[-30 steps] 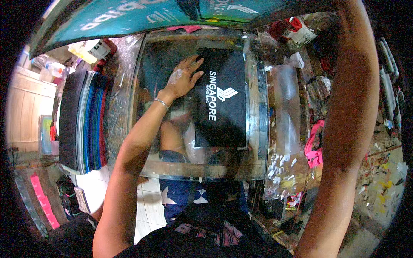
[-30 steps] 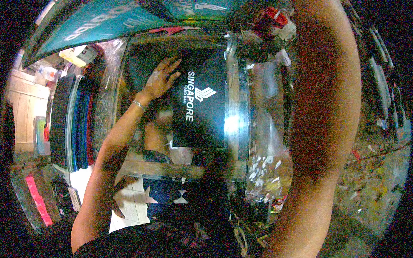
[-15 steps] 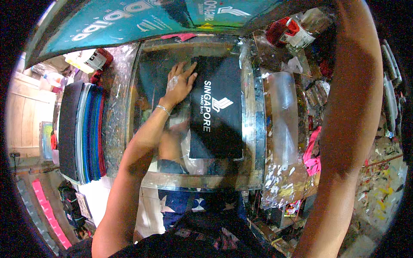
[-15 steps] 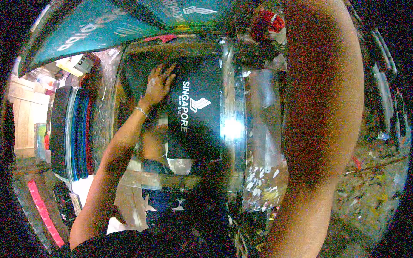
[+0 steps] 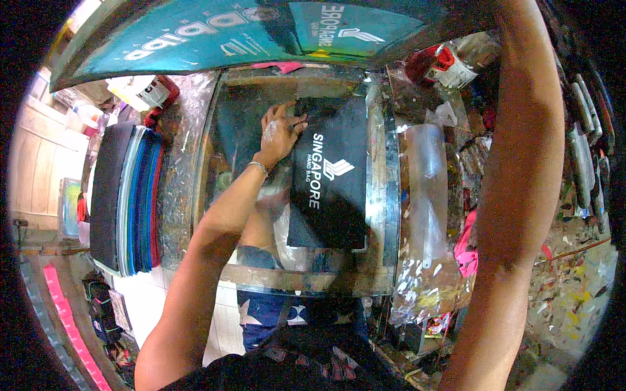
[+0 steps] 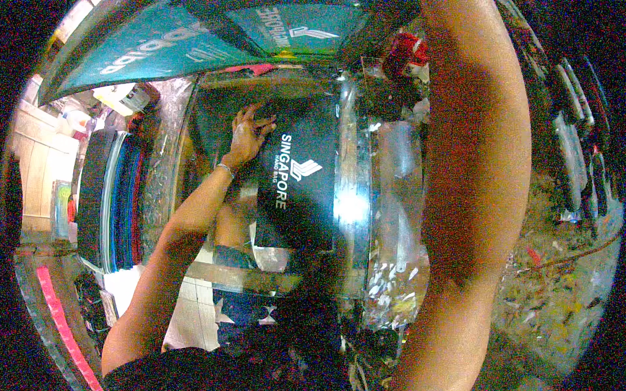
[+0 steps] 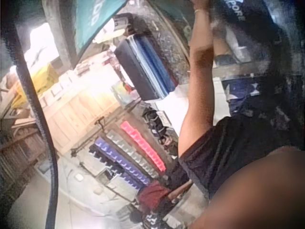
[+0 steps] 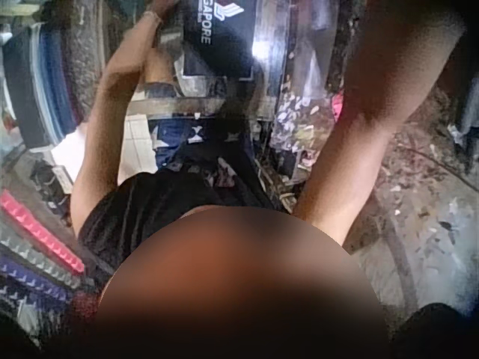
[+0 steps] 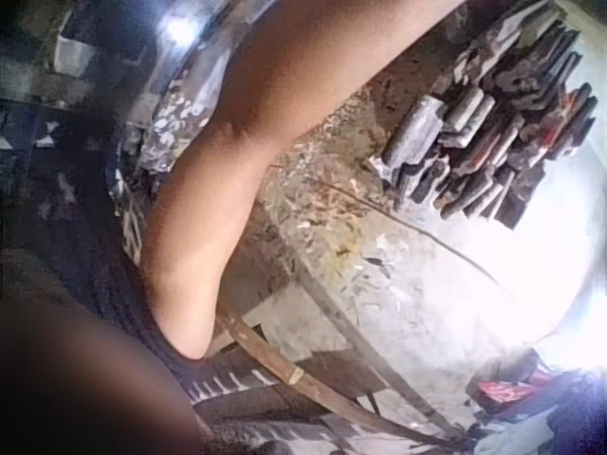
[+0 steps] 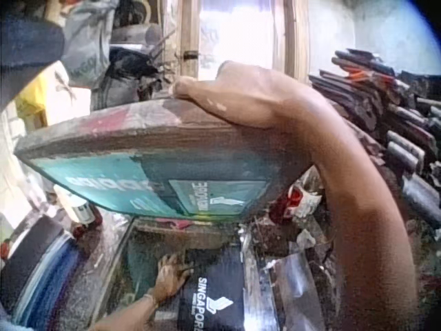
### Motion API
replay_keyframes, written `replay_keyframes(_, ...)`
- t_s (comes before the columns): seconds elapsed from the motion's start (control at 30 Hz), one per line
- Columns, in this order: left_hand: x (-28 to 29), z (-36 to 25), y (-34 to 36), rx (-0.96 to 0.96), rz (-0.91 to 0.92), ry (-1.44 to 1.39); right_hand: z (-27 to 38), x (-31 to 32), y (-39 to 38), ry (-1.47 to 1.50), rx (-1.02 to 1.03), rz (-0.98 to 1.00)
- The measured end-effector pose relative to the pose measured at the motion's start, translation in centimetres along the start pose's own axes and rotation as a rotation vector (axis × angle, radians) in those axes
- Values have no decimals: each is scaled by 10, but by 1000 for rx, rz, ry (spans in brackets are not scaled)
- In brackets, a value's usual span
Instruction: The person performs screen printing on a black tote bag. They place the bag under a screen, pull a squeegee across the mesh to transfer white ink, lift the screen, and repeat the process on multiple bags. Finished printed bags are stacked on the table.
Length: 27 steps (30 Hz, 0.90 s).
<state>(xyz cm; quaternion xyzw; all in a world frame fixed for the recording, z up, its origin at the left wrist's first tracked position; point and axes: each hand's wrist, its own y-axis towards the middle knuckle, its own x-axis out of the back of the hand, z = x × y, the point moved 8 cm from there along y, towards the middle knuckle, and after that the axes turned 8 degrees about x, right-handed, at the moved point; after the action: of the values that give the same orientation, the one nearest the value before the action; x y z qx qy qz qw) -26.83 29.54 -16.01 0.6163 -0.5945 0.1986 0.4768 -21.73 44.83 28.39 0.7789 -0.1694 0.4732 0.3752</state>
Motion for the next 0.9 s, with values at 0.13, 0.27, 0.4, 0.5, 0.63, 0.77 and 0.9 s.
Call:
replay_keyframes(0.13, 14, -9, -4, 10, -32, -54, -10, -4, 7, 10, -169, -15)
replay_keyframes(0.27, 33, -12, -18, 150, -45, -385, -15, -6, 2, 64, -302, -56)
replay_keyframes(0.4, 93, -4, -59, 304, -242, -494, -28, -6, -13, 132, -498, -46)
replay_keyframes(0.5, 181, 24, -114, 424, -482, -504, -25, -9, -5, 141, -269, -42)
replay_keyframes(0.63, 342, 104, -191, 475, -858, -554, -43, -32, 1, -12, -113, -77)
replay_keyframes(0.77, 445, 215, -251, 621, -921, -699, -66, -48, -7, 68, -78, -123)
replay_keyframes(0.9, 500, 266, -277, 868, -613, 234, -90, -61, -7, 363, -323, -89)
